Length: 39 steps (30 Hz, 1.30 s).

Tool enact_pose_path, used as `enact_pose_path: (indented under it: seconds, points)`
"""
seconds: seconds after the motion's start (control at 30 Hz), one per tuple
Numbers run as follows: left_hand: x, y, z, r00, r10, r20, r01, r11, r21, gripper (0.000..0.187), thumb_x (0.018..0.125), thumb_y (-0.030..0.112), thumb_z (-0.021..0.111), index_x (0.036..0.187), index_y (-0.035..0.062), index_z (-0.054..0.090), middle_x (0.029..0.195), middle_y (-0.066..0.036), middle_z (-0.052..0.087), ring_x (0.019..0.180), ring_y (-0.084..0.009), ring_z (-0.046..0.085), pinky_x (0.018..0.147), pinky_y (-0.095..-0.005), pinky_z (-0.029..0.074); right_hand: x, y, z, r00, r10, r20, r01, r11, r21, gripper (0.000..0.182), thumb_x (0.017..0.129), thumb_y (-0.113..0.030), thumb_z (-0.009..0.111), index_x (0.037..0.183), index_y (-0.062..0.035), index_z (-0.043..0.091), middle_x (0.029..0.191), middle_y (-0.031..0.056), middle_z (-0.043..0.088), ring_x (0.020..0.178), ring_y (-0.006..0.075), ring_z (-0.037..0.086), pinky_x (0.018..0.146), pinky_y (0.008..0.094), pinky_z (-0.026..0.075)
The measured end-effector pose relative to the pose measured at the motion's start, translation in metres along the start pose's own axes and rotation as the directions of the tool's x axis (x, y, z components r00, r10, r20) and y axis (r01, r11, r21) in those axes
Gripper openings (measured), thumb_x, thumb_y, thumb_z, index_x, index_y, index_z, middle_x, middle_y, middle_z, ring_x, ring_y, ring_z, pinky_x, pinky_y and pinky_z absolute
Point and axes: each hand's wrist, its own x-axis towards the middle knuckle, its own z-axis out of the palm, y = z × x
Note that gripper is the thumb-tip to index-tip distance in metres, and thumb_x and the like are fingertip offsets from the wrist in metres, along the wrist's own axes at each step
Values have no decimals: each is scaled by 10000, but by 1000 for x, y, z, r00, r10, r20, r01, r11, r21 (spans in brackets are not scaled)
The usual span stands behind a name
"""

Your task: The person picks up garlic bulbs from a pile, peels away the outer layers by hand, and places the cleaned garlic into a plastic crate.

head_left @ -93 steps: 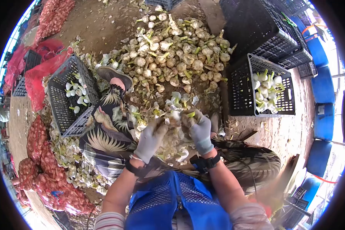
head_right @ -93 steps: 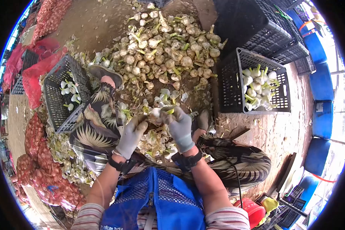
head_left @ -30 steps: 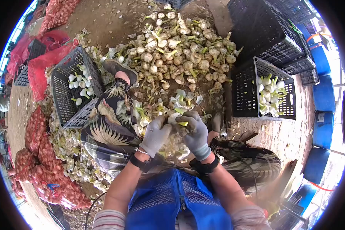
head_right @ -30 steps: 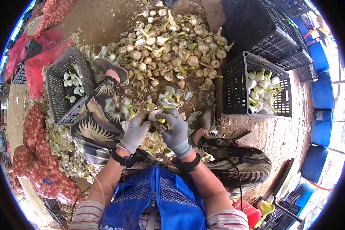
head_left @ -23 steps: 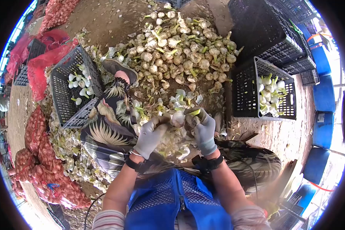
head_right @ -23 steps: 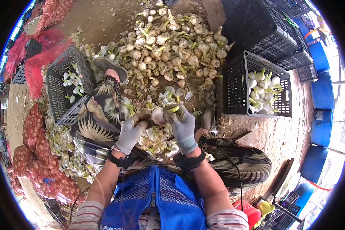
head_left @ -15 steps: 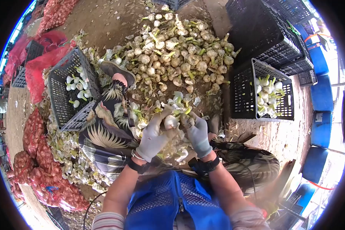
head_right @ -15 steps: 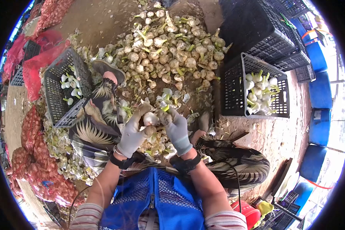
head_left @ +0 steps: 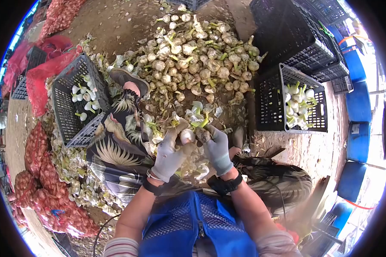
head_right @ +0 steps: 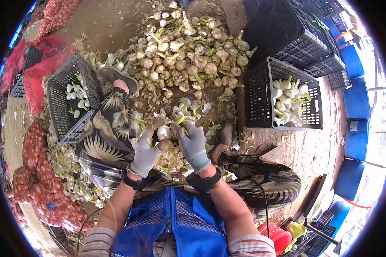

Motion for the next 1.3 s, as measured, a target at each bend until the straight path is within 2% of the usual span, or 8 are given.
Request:
enact_pose_path:
  seconds: [0.1, 0.3, 0.53, 0.6, 0.83, 1.1, 1.17, 1.3]
  points:
    - [-2, 9, -8, 909, -384, 159, 414, 802, -431, 531, 908, 84, 665, 1393, -11, 469, 1176, -66, 598, 1037, -126, 596, 919, -270, 494, -2, -11, -8, 996, 9, 91, 1, 994, -108, 177, 935, -88, 610, 1042, 41, 666, 785, 112, 676, 759, 107, 591, 705, 300, 492]
    - [0, -5, -9, 947, -300, 116, 320, 837, -444, 569, 925, 115, 676, 1426, 1, 432, 1127, -64, 600, 957, -112, 623, 844, -260, 535, -3, -21, -8, 984, 156, 84, -171, 957, 233, 199, 983, -121, 593, 1028, 52, 680, 829, -25, 656, 740, 39, 549, 670, 205, 458]
    - [-1, 6, -2, 964, -245, 101, 264, 914, -307, 548, 934, 98, 665, 1421, -5, 437, 1112, -70, 607, 993, -115, 611, 867, -252, 525, 2, -6, -7, 996, -46, 77, 48, 999, -16, 196, 987, -125, 595, 1050, 44, 671, 831, -29, 645, 729, 35, 526, 651, 209, 451]
    - [0, 4, -2, 934, -344, 98, 350, 822, -450, 506, 957, 134, 645, 1398, -25, 452, 1100, -81, 620, 991, -129, 621, 854, -270, 538, 1, -11, -9, 994, 20, 110, -20, 1000, 0, 156, 924, -99, 608, 1008, 18, 668, 826, 119, 688, 766, 141, 619, 711, 311, 491]
    - [-4, -12, -11, 848, -370, 379, 517, 420, -746, 521, 979, 413, 585, 1272, -17, 560, 1105, -85, 650, 949, -183, 622, 822, -327, 513, 3, -13, -13, 970, -178, 165, 186, 982, -35, 167, 931, -100, 611, 1041, 14, 662, 886, 103, 705, 810, 132, 633, 751, 306, 503]
    - [-6, -3, -4, 863, -471, 180, 463, 598, -654, 449, 1001, 455, 509, 1134, 37, 600, 942, -75, 641, 730, -153, 609, 648, -293, 498, 0, -33, -15, 929, 86, 360, -168, 964, 204, 294, 860, 45, 619, 1144, 2, 679, 1090, 62, 714, 1007, 111, 635, 890, 265, 490]
    - [-6, -5, -11, 871, -469, 147, 449, 638, -625, 454, 1006, 478, 487, 1112, 52, 605, 894, -72, 633, 672, -144, 597, 595, -273, 484, 6, -20, -17, 924, -141, 356, 108, 988, 111, 345, 791, 35, 666, 1129, -28, 688, 1018, 70, 708, 955, 188, 661, 853, 310, 504]
    - [2, 6, -34, 565, -502, 654, 820, 251, -515, 522, 991, 554, 442, 1088, 69, 609, 741, -106, 620, 420, -121, 374, 447, -270, 290, 11, -14, -16, 778, -471, 416, 585, 785, -206, 398, 695, -102, 761, 1087, -90, 698, 843, 106, 599, 834, 345, 576, 742, 421, 468]
